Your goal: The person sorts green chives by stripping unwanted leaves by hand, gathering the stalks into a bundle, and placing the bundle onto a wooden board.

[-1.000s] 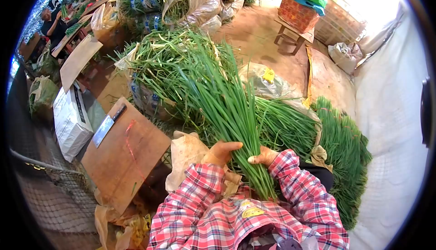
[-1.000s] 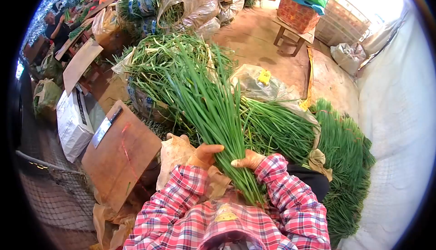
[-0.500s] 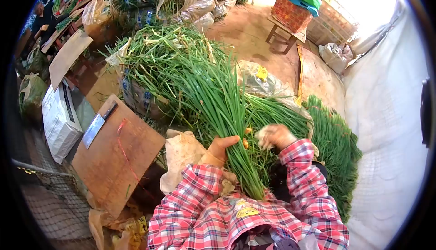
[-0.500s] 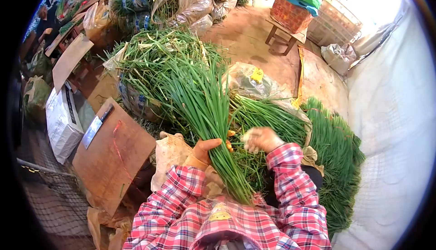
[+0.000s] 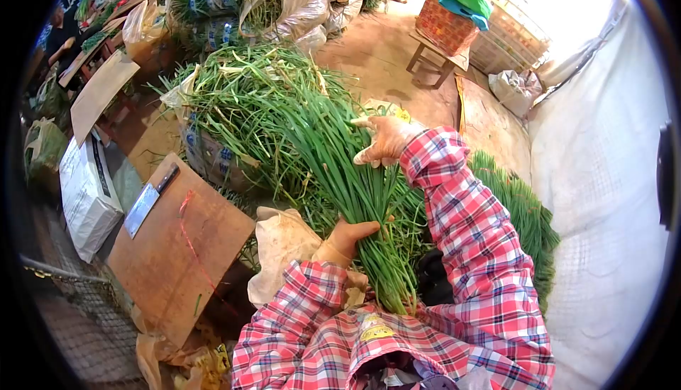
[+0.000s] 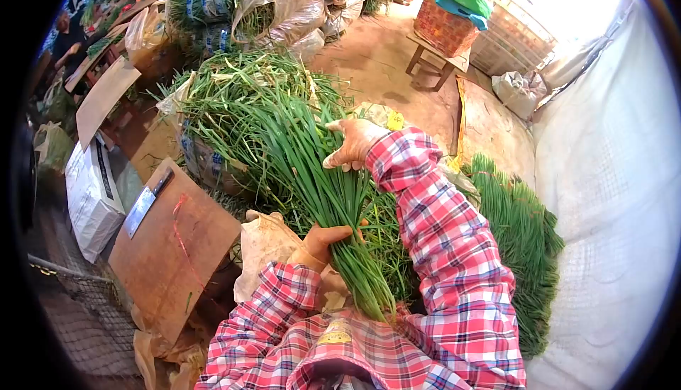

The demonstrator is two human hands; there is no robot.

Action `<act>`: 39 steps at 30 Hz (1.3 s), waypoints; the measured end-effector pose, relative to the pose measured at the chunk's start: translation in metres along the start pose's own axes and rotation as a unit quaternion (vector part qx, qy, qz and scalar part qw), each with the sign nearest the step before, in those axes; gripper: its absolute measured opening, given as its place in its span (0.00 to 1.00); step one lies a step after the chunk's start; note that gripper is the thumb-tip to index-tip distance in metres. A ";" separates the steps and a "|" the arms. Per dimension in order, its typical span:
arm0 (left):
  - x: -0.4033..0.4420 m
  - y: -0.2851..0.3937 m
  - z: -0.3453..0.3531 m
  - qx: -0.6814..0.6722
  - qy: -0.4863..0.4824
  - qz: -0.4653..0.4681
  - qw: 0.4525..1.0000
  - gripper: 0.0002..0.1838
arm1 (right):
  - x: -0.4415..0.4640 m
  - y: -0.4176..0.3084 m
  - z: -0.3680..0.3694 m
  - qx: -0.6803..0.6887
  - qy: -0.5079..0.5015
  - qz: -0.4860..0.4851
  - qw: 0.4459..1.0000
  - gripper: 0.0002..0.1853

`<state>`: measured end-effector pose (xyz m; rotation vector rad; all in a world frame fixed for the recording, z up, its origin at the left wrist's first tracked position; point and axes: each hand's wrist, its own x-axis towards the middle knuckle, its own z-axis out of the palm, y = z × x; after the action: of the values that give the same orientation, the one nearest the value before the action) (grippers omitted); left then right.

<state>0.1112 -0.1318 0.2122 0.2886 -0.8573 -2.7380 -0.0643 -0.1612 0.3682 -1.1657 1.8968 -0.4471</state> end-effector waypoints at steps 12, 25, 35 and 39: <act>-0.002 -0.001 -0.003 0.000 0.013 -0.008 1.000 0.22 | -0.004 -0.002 0.000 -0.058 -0.025 0.017 0.998 0.41; 0.000 -0.002 -0.001 -0.006 0.080 -0.011 0.997 0.18 | -0.002 0.010 0.030 -0.402 0.135 -0.051 0.904 0.15; -0.009 0.001 0.000 0.006 0.103 -0.024 0.994 0.17 | 0.036 0.082 -0.042 -0.048 0.401 -0.034 0.914 0.11; -0.007 0.000 -0.012 0.005 0.113 0.016 0.994 0.17 | -0.013 0.081 -0.104 0.184 0.514 -0.037 0.837 0.13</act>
<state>0.1211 -0.1363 0.2033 0.5683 -0.8054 -2.6093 -0.1908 -0.1220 0.3810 -0.7582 2.4492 -1.6627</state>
